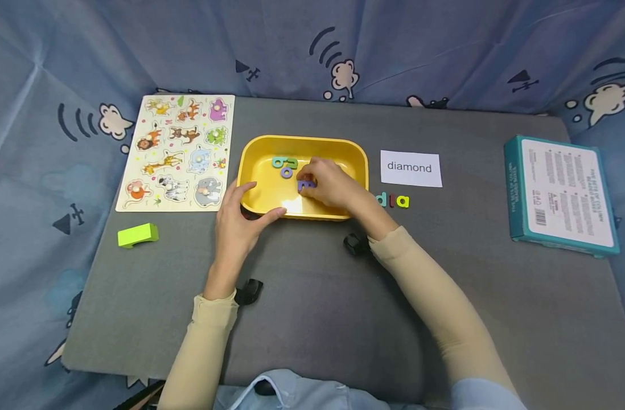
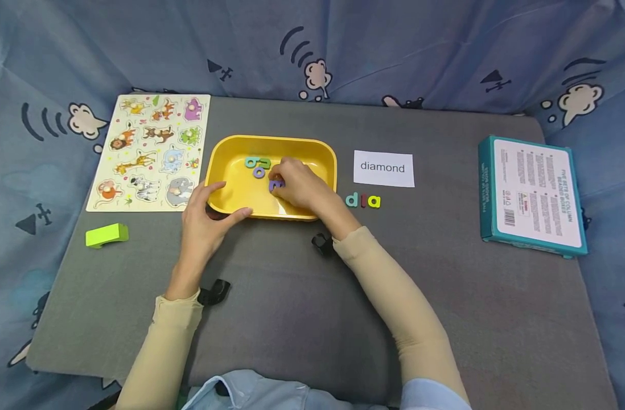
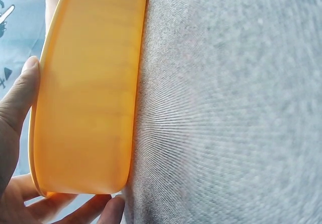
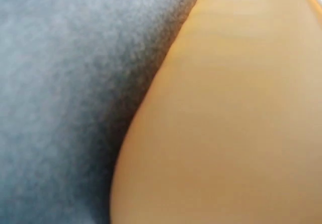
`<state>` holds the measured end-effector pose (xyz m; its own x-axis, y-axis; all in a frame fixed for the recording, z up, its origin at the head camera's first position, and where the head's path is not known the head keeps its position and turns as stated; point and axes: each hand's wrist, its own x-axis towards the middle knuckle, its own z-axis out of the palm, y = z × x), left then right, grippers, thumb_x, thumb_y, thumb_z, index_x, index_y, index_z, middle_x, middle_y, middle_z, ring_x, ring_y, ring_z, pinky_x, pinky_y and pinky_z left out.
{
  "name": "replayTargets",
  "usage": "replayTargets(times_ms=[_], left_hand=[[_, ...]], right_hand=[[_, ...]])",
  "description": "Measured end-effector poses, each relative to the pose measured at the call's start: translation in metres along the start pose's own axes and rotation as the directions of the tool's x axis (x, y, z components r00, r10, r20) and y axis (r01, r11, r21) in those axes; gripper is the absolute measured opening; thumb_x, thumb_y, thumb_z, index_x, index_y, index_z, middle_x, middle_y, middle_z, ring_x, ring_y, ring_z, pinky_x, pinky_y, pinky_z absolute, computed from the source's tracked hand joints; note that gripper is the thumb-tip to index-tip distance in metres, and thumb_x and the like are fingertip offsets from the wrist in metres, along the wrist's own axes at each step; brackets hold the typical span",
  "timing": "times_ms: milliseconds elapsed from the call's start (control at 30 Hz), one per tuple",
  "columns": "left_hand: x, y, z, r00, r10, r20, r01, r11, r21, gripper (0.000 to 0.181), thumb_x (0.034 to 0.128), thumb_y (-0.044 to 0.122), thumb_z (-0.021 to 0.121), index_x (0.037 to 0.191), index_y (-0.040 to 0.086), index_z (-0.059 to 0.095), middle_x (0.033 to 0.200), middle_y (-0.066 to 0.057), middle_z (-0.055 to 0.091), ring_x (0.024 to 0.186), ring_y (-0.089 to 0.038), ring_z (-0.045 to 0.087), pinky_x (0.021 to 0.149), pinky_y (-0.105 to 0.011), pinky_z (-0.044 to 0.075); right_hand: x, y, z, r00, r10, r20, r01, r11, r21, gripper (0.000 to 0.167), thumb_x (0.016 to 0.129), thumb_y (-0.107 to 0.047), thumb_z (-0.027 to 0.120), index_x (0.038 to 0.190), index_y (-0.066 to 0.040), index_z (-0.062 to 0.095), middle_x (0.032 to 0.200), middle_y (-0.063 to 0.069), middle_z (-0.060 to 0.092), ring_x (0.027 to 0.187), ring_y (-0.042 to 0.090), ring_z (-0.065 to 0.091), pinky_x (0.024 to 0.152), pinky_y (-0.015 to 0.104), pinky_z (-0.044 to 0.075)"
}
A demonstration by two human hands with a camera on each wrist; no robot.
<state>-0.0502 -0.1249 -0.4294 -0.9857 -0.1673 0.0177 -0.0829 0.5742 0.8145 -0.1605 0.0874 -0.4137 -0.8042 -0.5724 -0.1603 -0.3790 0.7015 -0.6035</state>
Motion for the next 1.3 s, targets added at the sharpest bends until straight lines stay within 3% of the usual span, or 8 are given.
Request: replayTargets(times_ms=[167,367,567,767,1000,1133,1300], left_hand=[[0.000,0.001,-0.001,1.000,-0.001,0.003,0.001,1.000,-0.001,0.082,0.0793,0.044,0.094,0.144,0.007,0.062,0.161,-0.013,0.049,0.145,-0.036,0.051,0.120,-0.054,0.041],[0.001,0.000,0.000,1.000,0.003,0.000,-0.003,1.000,0.004,0.083,0.0781,0.042,0.096,0.145,0.006,0.061,0.159,-0.013,0.050,0.143,-0.035,0.051,0.119,-0.053,0.041],[0.001,-0.001,0.001,1.000,0.015,-0.010,-0.015,1.000,-0.003,0.082,0.0778,0.043,0.096,0.144,0.008,0.062,0.157,-0.013,0.052,0.141,-0.035,0.053,0.119,-0.052,0.042],[0.000,-0.002,0.001,1.000,-0.002,-0.001,0.002,1.000,-0.014,0.083,0.0783,0.045,0.095,0.145,0.008,0.061,0.160,-0.013,0.049,0.145,-0.035,0.050,0.120,-0.053,0.041],[-0.001,-0.003,0.001,1.000,-0.007,0.000,0.007,1.000,-0.010,0.084,0.0783,0.044,0.095,0.146,0.008,0.061,0.160,-0.012,0.049,0.144,-0.034,0.051,0.119,-0.053,0.042],[-0.001,-0.002,0.000,1.000,-0.013,0.003,0.013,1.000,-0.007,0.084,0.0784,0.045,0.095,0.146,0.009,0.061,0.161,-0.011,0.049,0.144,-0.034,0.051,0.119,-0.053,0.042],[0.000,-0.001,0.001,1.000,-0.013,0.004,0.013,1.000,-0.009,0.084,0.0781,0.045,0.095,0.146,0.009,0.061,0.161,-0.011,0.048,0.144,-0.034,0.051,0.120,-0.053,0.042]], right_hand=[[-0.009,-0.002,-0.006,0.999,0.000,-0.033,0.001,1.000,0.028,0.032,0.097,-0.017,0.080,0.124,0.000,0.076,0.109,0.016,0.067,0.094,0.027,0.059,0.085,0.035,0.051],[-0.030,-0.007,-0.024,0.986,-0.005,-0.166,0.024,0.993,0.114,0.024,0.092,-0.019,0.085,0.109,-0.005,0.075,0.092,0.009,0.070,0.085,0.023,0.063,0.076,0.033,0.050],[-0.062,-0.002,-0.047,0.947,-0.018,-0.320,0.094,0.970,0.224,0.031,0.085,-0.006,0.088,0.109,-0.002,0.069,0.100,0.012,0.073,0.089,0.023,0.069,0.086,0.038,0.060],[-0.101,0.015,-0.063,0.894,0.009,-0.448,0.100,0.970,0.219,0.033,0.086,-0.002,0.087,0.117,-0.001,0.075,0.110,0.009,0.070,0.094,0.014,0.068,0.090,0.021,0.060],[-0.140,0.039,-0.072,0.839,0.138,-0.525,-0.004,0.969,0.248,0.030,0.083,0.002,0.088,0.111,-0.002,0.080,0.111,0.008,0.065,0.095,0.002,0.062,0.092,0.006,0.051],[-0.156,0.052,-0.071,0.826,0.163,-0.539,-0.034,0.970,0.241,0.032,0.081,0.008,0.087,0.110,0.001,0.076,0.113,0.008,0.066,0.100,-0.002,0.061,0.094,0.004,0.049],[-0.169,0.072,-0.071,0.821,0.219,-0.528,-0.088,0.961,0.261,0.029,0.080,0.010,0.084,0.103,0.002,0.068,0.107,0.000,0.061,0.101,-0.004,0.061,0.091,0.002,0.048]])
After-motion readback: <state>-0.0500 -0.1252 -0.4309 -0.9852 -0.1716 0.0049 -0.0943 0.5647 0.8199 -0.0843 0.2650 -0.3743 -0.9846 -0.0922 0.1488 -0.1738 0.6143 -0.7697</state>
